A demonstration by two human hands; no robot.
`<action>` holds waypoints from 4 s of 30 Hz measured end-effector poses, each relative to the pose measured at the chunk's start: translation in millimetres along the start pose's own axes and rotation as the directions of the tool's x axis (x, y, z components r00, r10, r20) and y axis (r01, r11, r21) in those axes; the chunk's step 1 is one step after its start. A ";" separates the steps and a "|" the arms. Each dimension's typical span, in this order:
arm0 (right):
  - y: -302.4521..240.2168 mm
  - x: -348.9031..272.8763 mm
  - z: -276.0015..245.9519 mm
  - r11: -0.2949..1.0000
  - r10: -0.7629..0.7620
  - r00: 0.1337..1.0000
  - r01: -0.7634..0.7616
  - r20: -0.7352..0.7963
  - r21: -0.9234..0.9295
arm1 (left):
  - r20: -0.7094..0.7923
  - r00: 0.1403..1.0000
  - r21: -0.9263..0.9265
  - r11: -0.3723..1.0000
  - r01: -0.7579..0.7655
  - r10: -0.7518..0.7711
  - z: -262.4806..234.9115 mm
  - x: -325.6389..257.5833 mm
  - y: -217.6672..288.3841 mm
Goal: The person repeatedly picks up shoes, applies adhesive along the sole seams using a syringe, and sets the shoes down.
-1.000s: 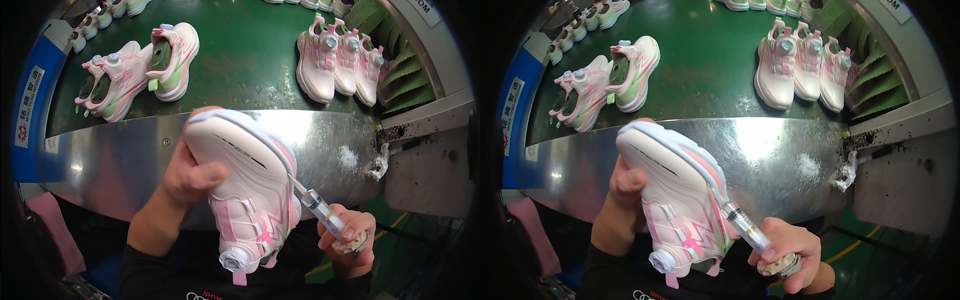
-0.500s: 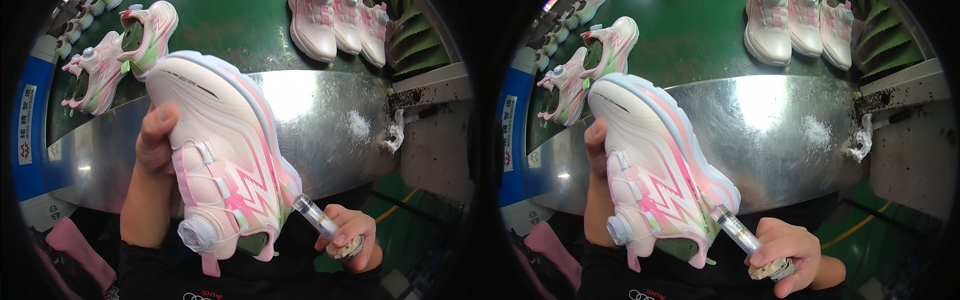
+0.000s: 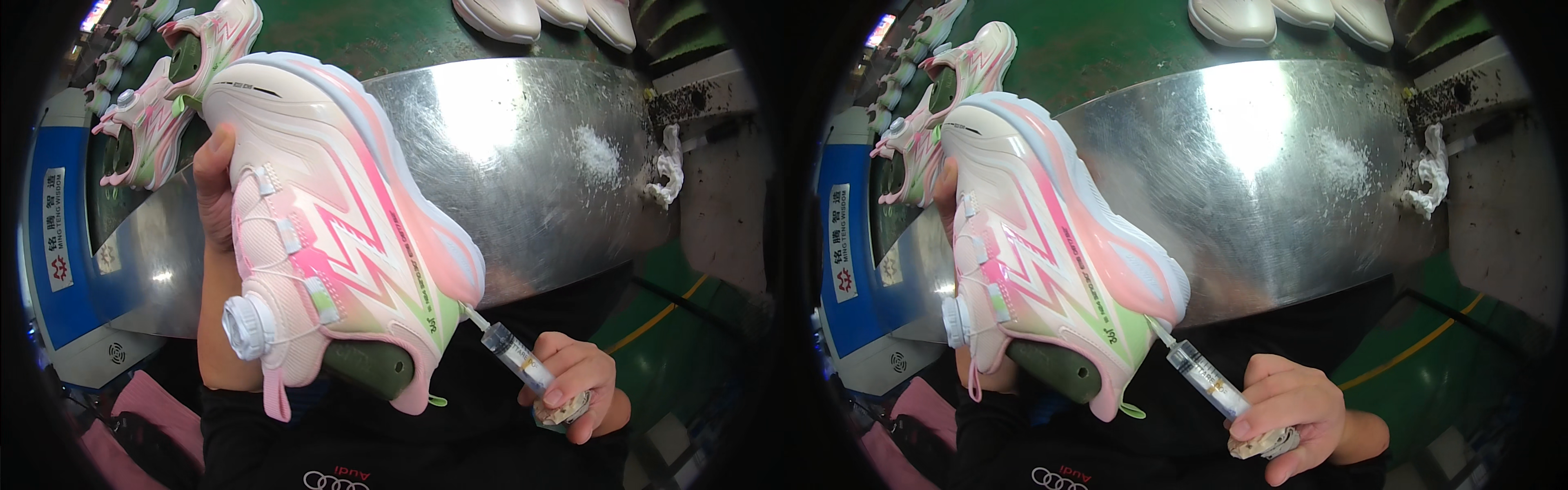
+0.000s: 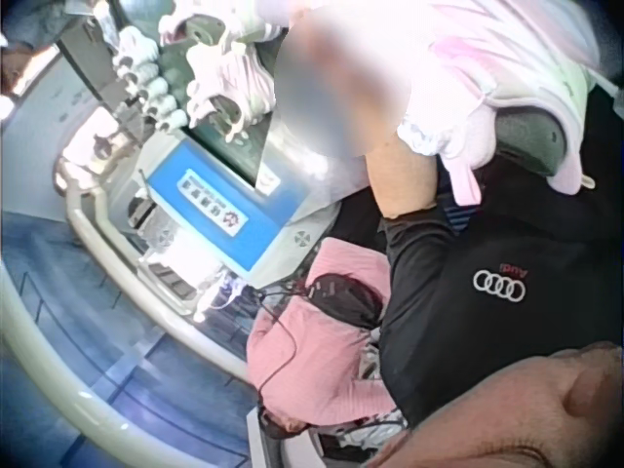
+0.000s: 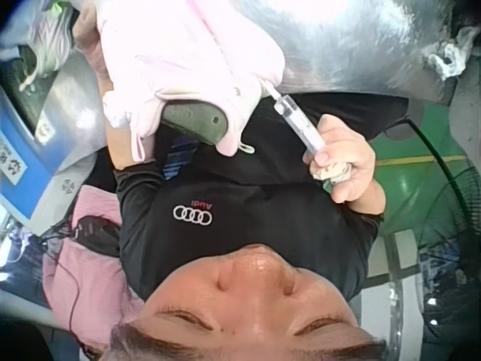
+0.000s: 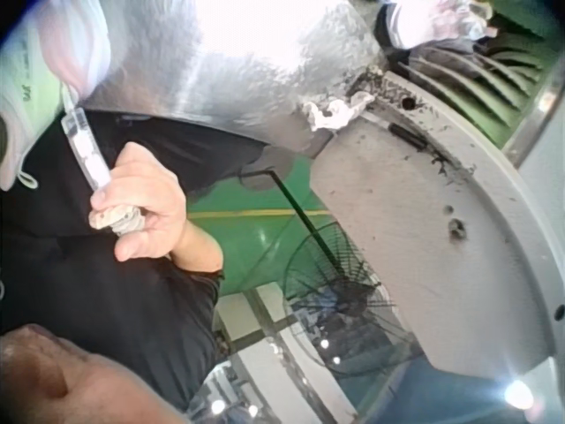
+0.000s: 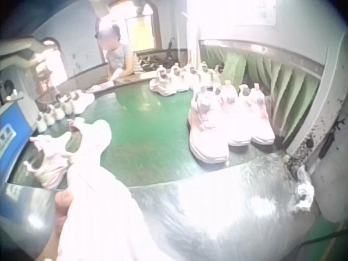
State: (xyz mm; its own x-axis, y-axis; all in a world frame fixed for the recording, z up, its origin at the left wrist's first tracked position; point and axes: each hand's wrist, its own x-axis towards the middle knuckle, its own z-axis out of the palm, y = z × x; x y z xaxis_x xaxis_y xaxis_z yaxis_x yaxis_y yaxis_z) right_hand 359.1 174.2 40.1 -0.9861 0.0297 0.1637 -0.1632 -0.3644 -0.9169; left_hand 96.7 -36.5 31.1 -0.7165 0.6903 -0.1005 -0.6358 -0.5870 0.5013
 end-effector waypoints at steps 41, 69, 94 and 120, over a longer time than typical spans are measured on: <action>16.0 12.8 29.5 0.956 -0.114 0.993 0.104 -0.020 -0.273 | -0.371 0.860 0.187 0.880 0.438 -0.349 -3.2 -200.6 -27.5; -96.9 -25.6 41.7 0.884 0.160 0.979 -0.084 0.129 -0.460 | -0.135 0.841 -0.112 0.852 0.512 -0.523 32.4 -130.4 -125.2; -82.0 -42.2 50.1 0.237 -0.121 0.969 0.237 0.213 -0.942 | 0.172 0.860 -0.320 0.799 0.509 -0.480 65.6 -74.6 -138.6; -62.6 -42.1 51.9 0.002 -0.228 0.912 0.352 0.342 -0.936 | 0.156 0.837 -0.308 0.779 0.546 -0.525 78.8 -82.4 -122.0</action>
State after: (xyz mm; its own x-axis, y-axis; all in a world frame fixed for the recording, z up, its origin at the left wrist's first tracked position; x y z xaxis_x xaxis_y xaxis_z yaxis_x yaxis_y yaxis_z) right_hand 412.5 147.4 109.5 -0.8505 -0.2085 0.4828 -0.3777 0.8810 -0.2848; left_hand 255.9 11.6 45.9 -0.2207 0.9518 -0.2129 -0.9751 -0.2103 0.0704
